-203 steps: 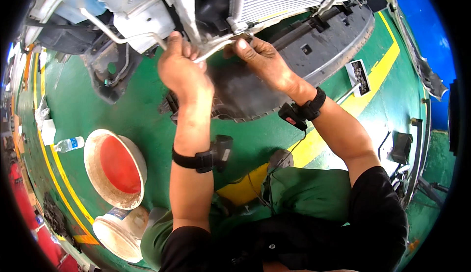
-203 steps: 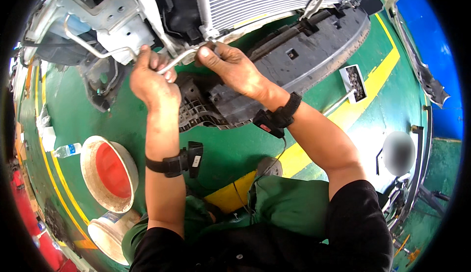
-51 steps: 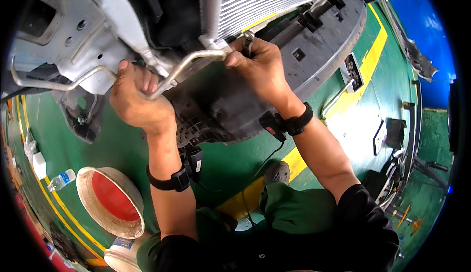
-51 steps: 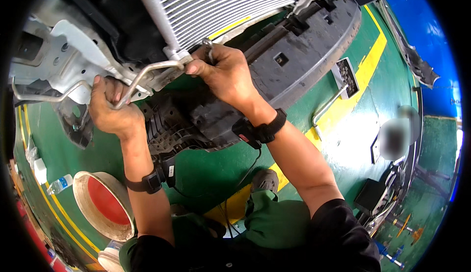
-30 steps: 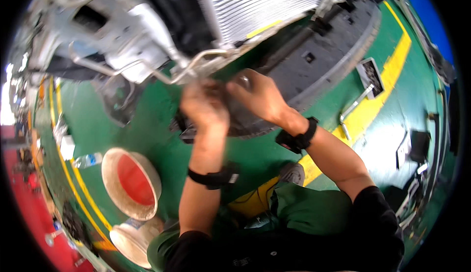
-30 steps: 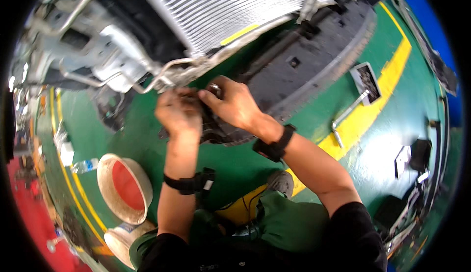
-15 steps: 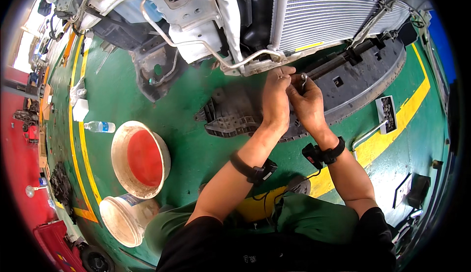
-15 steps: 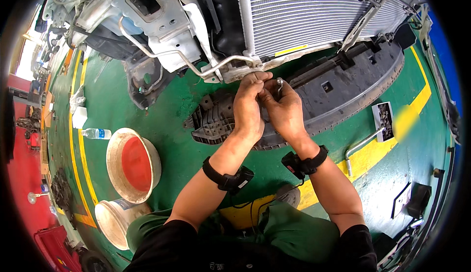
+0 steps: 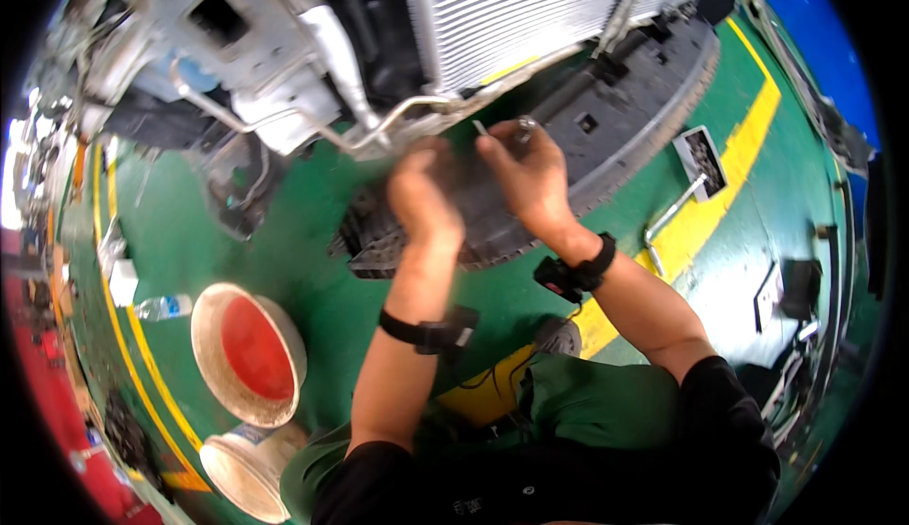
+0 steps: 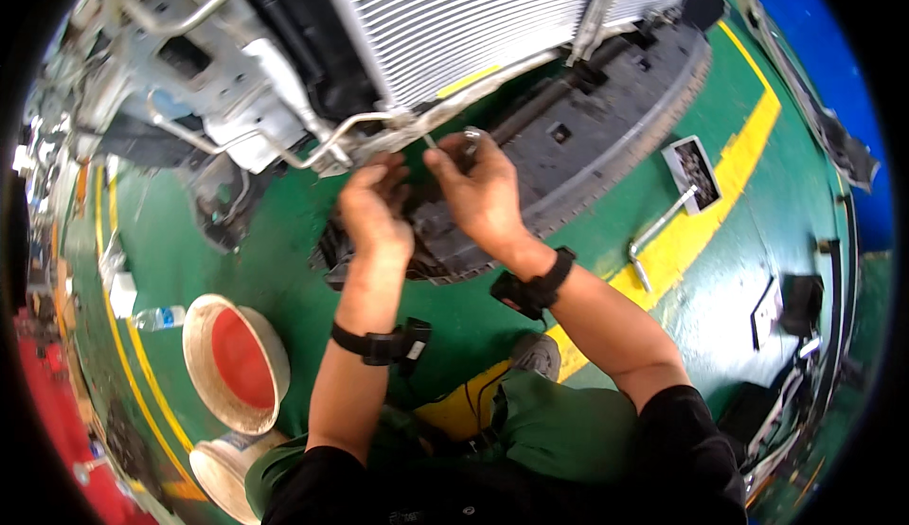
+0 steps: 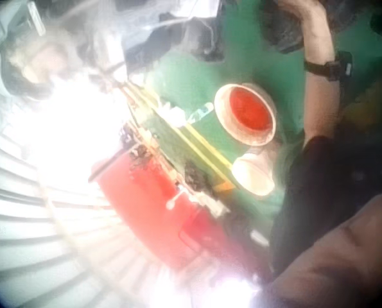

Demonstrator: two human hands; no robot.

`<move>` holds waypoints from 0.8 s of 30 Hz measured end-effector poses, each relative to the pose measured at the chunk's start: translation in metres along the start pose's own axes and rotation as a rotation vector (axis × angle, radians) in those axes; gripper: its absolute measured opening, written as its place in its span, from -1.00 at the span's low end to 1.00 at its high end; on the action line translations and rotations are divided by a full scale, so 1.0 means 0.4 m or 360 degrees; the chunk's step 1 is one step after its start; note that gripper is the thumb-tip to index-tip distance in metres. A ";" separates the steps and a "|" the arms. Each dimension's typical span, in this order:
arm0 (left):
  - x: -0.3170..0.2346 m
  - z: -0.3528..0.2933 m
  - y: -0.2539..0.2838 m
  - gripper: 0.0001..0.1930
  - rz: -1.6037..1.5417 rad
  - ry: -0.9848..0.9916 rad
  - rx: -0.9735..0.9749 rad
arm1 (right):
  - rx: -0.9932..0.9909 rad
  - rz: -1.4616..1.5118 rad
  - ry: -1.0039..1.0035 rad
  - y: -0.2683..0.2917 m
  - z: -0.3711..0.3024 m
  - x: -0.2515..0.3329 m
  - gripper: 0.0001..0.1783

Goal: The person works on a vehicle's cooling system by using a wrench to loosen and remove bolts from brackets around the radiator. They handle a metal line and position a plastic shroud within the engine bay.

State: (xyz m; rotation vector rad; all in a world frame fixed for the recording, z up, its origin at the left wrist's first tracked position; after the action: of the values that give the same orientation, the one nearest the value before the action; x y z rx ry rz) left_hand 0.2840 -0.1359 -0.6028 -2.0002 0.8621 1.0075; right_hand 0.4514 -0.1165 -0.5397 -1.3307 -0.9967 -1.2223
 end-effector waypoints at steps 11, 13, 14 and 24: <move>-0.044 0.006 0.028 -0.74 0.0089 0.0036 -0.0147 | 0.0000 -0.0005 0.0088 -0.026 0.030 0.018 -0.77; -0.043 0.005 0.032 -0.73 0.0081 0.0047 -0.0145 | 0.0032 -0.0028 0.0027 -0.035 0.037 0.009 -0.75; -0.041 0.006 0.034 -0.73 0.0072 0.0055 -0.0142 | 0.0017 -0.0025 0.0053 -0.040 0.041 0.010 -0.74; -0.036 0.016 0.033 -0.71 0.0055 0.0059 -0.0126 | -0.0059 -0.0268 0.0241 -0.054 0.044 0.029 -0.66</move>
State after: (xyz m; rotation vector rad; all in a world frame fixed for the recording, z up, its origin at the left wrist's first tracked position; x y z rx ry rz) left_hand 0.2644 -0.1338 -0.5974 -2.0828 0.8920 1.0418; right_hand 0.4341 -0.0971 -0.5243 -1.1812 -0.9968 -1.4525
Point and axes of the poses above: each hand's wrist, its own z-axis towards the middle knuckle, its own y-axis out of the back of the hand, x = y × z, the point moved 9 cm from there along z, towards the middle knuckle, and after that the axes turned 15 degrees about z, right-handed, at the moved point
